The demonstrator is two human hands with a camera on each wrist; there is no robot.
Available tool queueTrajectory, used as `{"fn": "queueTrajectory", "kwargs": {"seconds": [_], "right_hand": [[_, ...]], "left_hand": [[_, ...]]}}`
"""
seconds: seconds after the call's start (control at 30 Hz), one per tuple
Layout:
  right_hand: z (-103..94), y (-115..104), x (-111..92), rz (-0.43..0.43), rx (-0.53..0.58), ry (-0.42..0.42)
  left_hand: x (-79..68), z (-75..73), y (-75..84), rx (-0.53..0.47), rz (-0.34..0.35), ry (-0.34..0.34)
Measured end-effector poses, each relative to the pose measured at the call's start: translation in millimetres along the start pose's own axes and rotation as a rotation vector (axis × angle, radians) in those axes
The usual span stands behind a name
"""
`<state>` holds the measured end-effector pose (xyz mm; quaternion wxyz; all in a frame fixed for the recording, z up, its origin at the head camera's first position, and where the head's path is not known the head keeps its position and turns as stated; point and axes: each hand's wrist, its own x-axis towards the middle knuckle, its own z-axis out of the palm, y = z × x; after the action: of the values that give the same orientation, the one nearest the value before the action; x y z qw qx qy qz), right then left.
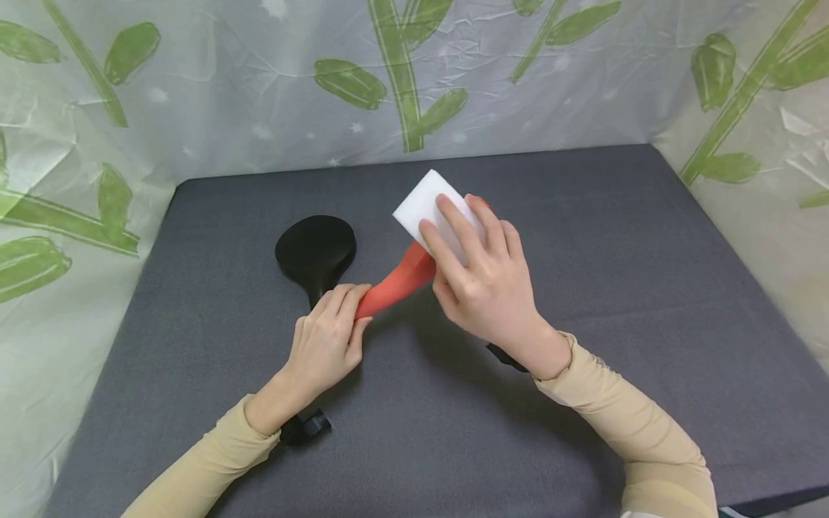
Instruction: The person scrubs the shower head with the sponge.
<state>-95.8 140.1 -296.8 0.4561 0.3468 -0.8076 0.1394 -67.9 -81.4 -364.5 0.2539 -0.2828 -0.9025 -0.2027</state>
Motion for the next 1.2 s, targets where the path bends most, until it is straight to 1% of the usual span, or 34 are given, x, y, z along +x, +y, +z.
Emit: {"fn": "queueTrajectory", "kwargs": {"seconds": [0.03,0.13,0.2,0.23,0.3,0.37,0.43,0.57,0.67,0.73,0.8,0.83,0.9,1.0,1.2], "right_hand": [[1.6,-2.0,-2.0,-0.031,0.002,-0.02],[7.3,-9.5,-9.3,-0.162,-0.008,-0.1],[10.3,-12.9,-12.8,-0.234,-0.011,-0.136],[10.9,-13.6,-13.8,-0.253,-0.012,-0.142],[10.5,-13.0,-13.0,-0.251,-0.002,-0.119],[7.2,-9.6,-9.5,-0.203,0.029,-0.074],[2.6,-4.5,-4.3,-0.131,0.06,-0.015],[-8.1,10.0,4.5,0.052,0.13,0.085],[-13.6,20.9,7.8,0.185,0.164,0.142],[-15.0,26.1,8.4,0.262,0.205,0.177],[-14.3,29.4,7.6,0.312,0.258,0.195],[-13.3,30.1,6.3,0.325,0.281,0.2],[-9.3,30.1,2.1,0.319,0.32,0.203],[-0.8,27.1,-6.3,0.242,0.331,0.194],[16.6,16.1,-19.8,0.025,0.296,0.15]], "left_hand": [[0.1,-0.3,0.0,-0.001,0.002,0.002],[0.1,-0.5,-0.3,0.002,0.008,0.002],[0.1,-0.5,-0.3,0.005,0.014,0.002],[0.2,-0.6,-0.1,0.005,0.017,0.004],[0.5,-1.0,0.3,0.002,0.023,0.009],[1.2,-1.7,1.0,-0.004,0.029,0.021],[1.8,-2.4,1.5,-0.009,0.033,0.036],[2.5,-3.4,1.6,-0.032,0.04,0.055],[2.7,-4.4,1.4,-0.086,0.032,0.057],[3.1,-5.5,1.6,-0.155,0.015,0.059],[3.7,-6.7,2.3,-0.244,-0.004,0.062],[4.2,-7.5,2.9,-0.298,-0.017,0.06],[4.6,-8.4,3.9,-0.411,-0.047,0.052],[4.3,-8.9,5.1,-0.604,-0.115,0.015],[4.6,-10.0,4.9,-1.025,-0.298,-0.068]]}}
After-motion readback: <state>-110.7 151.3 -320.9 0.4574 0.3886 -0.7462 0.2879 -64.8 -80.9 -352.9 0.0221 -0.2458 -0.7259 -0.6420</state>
